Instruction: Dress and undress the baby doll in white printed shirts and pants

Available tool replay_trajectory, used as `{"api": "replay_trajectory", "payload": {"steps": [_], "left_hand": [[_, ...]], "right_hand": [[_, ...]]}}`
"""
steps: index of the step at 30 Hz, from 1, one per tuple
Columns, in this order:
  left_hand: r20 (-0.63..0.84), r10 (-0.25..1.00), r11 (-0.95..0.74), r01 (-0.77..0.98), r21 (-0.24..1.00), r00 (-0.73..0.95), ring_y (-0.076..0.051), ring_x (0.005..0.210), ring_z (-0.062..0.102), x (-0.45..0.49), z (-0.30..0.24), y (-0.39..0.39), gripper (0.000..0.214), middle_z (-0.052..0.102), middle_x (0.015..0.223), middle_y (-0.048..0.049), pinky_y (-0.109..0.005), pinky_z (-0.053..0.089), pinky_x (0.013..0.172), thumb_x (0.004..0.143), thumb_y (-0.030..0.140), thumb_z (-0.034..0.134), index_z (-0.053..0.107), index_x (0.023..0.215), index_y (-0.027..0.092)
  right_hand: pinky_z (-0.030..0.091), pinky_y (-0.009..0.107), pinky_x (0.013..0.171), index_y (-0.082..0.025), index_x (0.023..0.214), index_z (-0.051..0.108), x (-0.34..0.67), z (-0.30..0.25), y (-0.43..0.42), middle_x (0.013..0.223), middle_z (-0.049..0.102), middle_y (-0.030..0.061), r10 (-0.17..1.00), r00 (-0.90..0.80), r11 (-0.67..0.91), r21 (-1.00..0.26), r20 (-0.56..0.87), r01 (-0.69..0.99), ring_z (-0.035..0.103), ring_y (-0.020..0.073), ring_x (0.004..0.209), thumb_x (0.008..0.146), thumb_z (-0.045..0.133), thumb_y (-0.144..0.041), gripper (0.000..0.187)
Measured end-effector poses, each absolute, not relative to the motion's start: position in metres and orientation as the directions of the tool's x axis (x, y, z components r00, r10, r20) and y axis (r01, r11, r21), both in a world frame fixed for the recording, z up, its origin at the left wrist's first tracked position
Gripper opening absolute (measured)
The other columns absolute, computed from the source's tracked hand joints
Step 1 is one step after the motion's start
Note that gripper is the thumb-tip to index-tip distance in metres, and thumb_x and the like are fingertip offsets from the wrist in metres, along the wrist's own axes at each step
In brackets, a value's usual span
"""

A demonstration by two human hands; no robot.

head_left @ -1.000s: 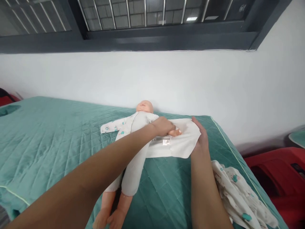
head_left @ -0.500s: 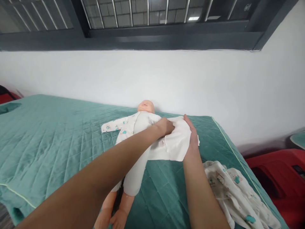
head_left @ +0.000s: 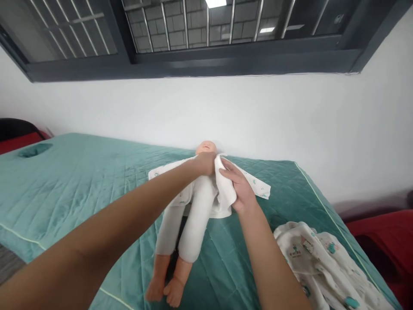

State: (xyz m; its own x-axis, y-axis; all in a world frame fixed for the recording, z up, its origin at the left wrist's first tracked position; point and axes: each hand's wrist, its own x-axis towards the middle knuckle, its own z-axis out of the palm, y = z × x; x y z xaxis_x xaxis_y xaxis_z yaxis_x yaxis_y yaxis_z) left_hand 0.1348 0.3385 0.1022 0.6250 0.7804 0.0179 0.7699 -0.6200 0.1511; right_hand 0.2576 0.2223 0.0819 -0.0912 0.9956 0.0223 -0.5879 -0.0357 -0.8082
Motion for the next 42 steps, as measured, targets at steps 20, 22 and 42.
{"api": "replay_trajectory", "payload": {"steps": [20, 22, 42], "left_hand": [[0.351, 0.877, -0.464, 0.769, 0.440, 0.328, -0.020, 0.095, 0.064, 0.096, 0.100, 0.331, 0.026, 0.071, 0.101, -0.0057, -0.031, 0.050, 0.087, 0.086, 0.015, 0.053, 0.070, 0.105, 0.019], [0.379, 0.893, -0.412, 0.779, 0.473, 0.243, -0.022, 0.100, 0.063, 0.091, 0.094, 0.336, 0.028, 0.068, 0.107, -0.0089, -0.033, 0.049, 0.091, 0.082, 0.011, 0.055, 0.068, 0.106, 0.016], [0.308, 0.937, -0.348, 0.501, 0.792, 0.163, -0.021, 0.105, 0.065, -0.022, -0.016, 0.198, 0.031, 0.068, 0.116, -0.0082, -0.038, 0.051, 0.097, 0.091, 0.019, 0.052, 0.057, 0.122, 0.021]], "right_hand": [[0.050, 0.041, 0.091, -0.027, 0.115, 0.064, 0.193, 0.061, 0.192, 0.138, 0.057, 0.0042, 0.903, -0.151, 0.430, -0.843, 0.402, 0.325, 0.061, 0.0184, 0.085, 0.082, 0.055, -0.015, 0.036], [0.053, 0.040, 0.086, -0.028, 0.115, 0.064, 0.191, 0.062, 0.189, 0.139, 0.056, 0.0037, 0.917, -0.184, 0.396, -0.868, 0.354, 0.301, 0.061, 0.0166, 0.081, 0.083, 0.057, -0.019, 0.034], [0.027, 0.052, 0.121, -0.026, 0.132, 0.059, 0.212, 0.021, 0.190, 0.149, 0.052, 0.0077, 0.833, 0.118, 0.436, -0.773, 0.540, 0.460, 0.045, 0.0264, 0.140, 0.089, 0.064, -0.036, 0.044]]}}
